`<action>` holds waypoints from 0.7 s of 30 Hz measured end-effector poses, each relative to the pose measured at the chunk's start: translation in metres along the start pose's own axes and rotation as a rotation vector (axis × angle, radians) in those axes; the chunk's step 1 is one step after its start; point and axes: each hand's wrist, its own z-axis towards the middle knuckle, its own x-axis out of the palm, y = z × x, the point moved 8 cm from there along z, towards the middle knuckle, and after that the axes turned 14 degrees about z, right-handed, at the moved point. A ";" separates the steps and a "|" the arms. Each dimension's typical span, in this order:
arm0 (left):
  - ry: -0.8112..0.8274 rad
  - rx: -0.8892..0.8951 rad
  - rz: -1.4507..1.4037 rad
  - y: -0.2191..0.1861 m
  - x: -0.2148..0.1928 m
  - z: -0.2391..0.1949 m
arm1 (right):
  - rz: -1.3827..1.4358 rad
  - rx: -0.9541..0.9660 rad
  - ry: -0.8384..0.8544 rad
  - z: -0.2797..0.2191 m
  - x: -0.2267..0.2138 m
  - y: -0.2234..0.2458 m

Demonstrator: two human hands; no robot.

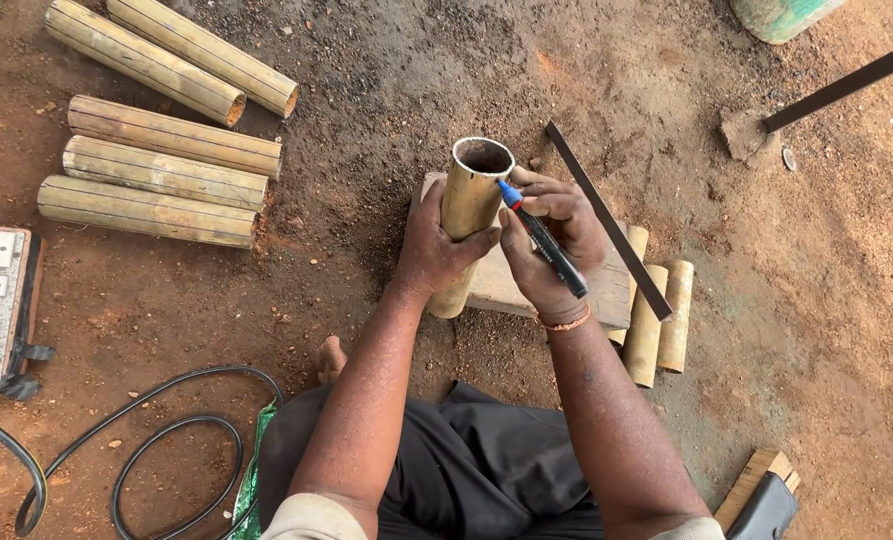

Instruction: Marking circular segments and lengths on bamboo poles using a marker and a metal straightedge.

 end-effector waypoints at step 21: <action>-0.053 0.063 0.134 0.008 -0.001 0.001 | -0.233 -0.104 0.078 0.006 0.010 0.024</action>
